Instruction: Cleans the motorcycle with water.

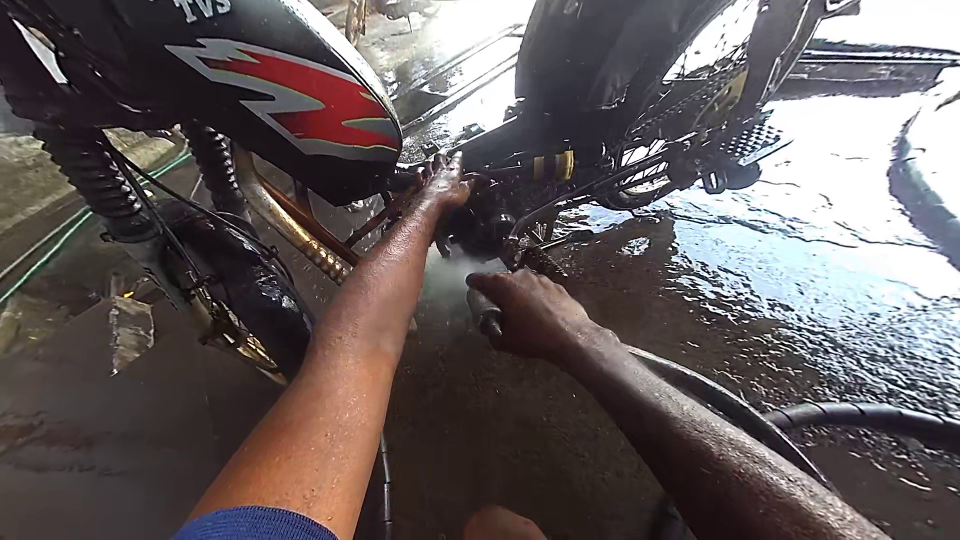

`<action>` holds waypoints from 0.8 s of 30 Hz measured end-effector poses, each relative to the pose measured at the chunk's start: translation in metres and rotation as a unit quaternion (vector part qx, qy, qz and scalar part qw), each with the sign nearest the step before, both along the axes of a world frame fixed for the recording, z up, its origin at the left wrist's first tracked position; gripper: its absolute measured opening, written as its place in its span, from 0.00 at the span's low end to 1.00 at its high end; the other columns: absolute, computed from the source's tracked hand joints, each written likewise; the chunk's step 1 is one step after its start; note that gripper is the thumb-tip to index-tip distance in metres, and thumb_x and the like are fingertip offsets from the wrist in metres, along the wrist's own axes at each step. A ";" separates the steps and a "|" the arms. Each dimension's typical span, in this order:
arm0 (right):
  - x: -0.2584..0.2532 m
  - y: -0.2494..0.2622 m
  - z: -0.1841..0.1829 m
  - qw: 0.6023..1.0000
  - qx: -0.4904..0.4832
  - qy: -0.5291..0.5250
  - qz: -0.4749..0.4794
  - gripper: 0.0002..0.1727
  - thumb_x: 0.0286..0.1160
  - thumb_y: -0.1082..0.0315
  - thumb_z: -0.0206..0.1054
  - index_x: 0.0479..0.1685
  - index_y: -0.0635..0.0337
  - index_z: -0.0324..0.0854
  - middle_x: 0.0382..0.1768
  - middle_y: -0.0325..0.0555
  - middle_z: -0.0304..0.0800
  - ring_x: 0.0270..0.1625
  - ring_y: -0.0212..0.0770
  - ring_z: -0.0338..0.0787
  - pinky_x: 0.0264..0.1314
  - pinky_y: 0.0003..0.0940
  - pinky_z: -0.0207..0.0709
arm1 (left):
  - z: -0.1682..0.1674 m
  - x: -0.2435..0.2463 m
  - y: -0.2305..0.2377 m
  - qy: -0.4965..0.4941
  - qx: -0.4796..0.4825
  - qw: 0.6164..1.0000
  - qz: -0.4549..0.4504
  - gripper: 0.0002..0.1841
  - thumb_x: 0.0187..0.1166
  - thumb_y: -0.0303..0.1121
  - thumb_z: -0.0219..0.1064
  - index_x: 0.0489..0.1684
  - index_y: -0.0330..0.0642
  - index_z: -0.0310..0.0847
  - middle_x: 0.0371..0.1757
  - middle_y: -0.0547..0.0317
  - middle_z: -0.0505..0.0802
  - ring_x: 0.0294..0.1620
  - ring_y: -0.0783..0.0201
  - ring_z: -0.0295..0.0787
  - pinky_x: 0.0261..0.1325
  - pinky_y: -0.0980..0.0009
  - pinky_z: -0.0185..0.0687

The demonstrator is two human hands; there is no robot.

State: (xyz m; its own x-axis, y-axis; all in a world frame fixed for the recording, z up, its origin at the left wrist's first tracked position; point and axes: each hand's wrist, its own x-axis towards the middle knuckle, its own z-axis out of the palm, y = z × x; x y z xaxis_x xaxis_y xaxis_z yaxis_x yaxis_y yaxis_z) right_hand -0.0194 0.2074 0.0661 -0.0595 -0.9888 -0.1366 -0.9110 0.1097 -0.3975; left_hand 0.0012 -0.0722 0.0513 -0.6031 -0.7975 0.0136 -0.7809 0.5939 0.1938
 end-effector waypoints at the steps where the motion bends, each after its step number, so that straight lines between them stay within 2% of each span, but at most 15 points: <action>1: -0.001 0.000 0.002 1.000 -0.004 -0.003 -0.008 0.26 0.64 0.57 0.78 0.66 0.42 0.82 0.42 0.53 0.92 0.48 0.61 0.92 0.41 0.65 0.81 | 0.000 -0.001 0.000 -0.001 0.001 1.000 0.000 0.39 0.87 0.54 0.56 0.95 0.47 0.52 0.95 0.41 0.55 0.93 0.36 0.47 0.89 0.33 0.42; 3: -0.004 0.002 0.009 0.999 -0.035 -0.007 -0.027 0.31 0.62 0.58 0.79 0.71 0.40 0.81 0.43 0.54 0.92 0.48 0.62 0.92 0.41 0.66 0.81 | 0.000 0.000 0.001 -0.001 -0.001 1.000 0.004 0.38 0.87 0.55 0.56 0.95 0.48 0.52 0.94 0.42 0.56 0.93 0.37 0.49 0.89 0.34 0.43; 6: -0.011 0.008 0.010 0.996 -0.079 -0.018 -0.023 0.31 0.58 0.59 0.79 0.69 0.38 0.81 0.41 0.50 0.92 0.44 0.58 0.93 0.37 0.65 0.81 | 0.001 -0.001 0.002 -0.002 -0.001 1.000 0.001 0.38 0.88 0.54 0.55 0.95 0.46 0.52 0.94 0.40 0.56 0.93 0.36 0.48 0.88 0.34 0.42; 10: -0.016 0.024 -0.005 0.998 -0.053 -0.027 0.011 0.28 0.59 0.61 0.81 0.65 0.42 0.84 0.39 0.46 0.92 0.42 0.55 0.93 0.38 0.63 0.82 | 0.001 0.000 0.002 0.003 -0.004 1.000 -0.001 0.37 0.87 0.54 0.56 0.94 0.47 0.53 0.94 0.40 0.57 0.93 0.36 0.49 0.88 0.34 0.43; 12: -0.023 0.032 -0.006 0.998 -0.057 -0.038 -0.005 0.30 0.59 0.62 0.80 0.68 0.42 0.84 0.40 0.47 0.93 0.43 0.56 0.93 0.39 0.65 0.82 | 0.000 0.000 0.002 0.009 -0.002 1.000 -0.005 0.37 0.87 0.53 0.56 0.94 0.47 0.53 0.94 0.39 0.57 0.93 0.36 0.49 0.88 0.34 0.43; 18: -0.056 0.045 -0.006 0.981 -0.182 -0.059 -0.043 0.33 0.55 0.62 0.75 0.71 0.43 0.84 0.40 0.46 0.93 0.41 0.53 0.93 0.36 0.65 0.82 | -0.003 0.001 0.001 0.025 -0.006 1.000 -0.004 0.37 0.87 0.54 0.56 0.94 0.46 0.55 0.94 0.40 0.57 0.93 0.36 0.49 0.89 0.33 0.42; 20: -0.058 0.048 -0.011 0.980 -0.183 -0.049 -0.056 0.33 0.56 0.61 0.74 0.71 0.42 0.83 0.40 0.45 0.93 0.40 0.52 0.93 0.35 0.64 0.82 | -0.005 0.001 0.000 0.030 -0.006 1.000 -0.004 0.37 0.87 0.54 0.57 0.93 0.46 0.56 0.94 0.41 0.57 0.93 0.35 0.49 0.89 0.33 0.41; 22: -0.056 0.052 -0.017 0.981 -0.178 -0.042 -0.063 0.32 0.56 0.61 0.75 0.70 0.41 0.84 0.36 0.45 0.93 0.36 0.52 0.93 0.31 0.63 0.80 | -0.006 0.000 -0.001 0.023 -0.011 1.000 -0.003 0.38 0.87 0.54 0.57 0.94 0.47 0.55 0.94 0.41 0.57 0.93 0.36 0.49 0.88 0.33 0.42; 24: -0.057 0.053 -0.024 0.984 -0.160 -0.046 -0.057 0.31 0.56 0.62 0.75 0.68 0.42 0.84 0.36 0.45 0.93 0.37 0.53 0.93 0.31 0.63 0.81 | -0.006 0.000 -0.002 0.028 -0.016 0.999 -0.004 0.37 0.86 0.54 0.57 0.93 0.47 0.56 0.94 0.41 0.58 0.93 0.36 0.49 0.88 0.33 0.42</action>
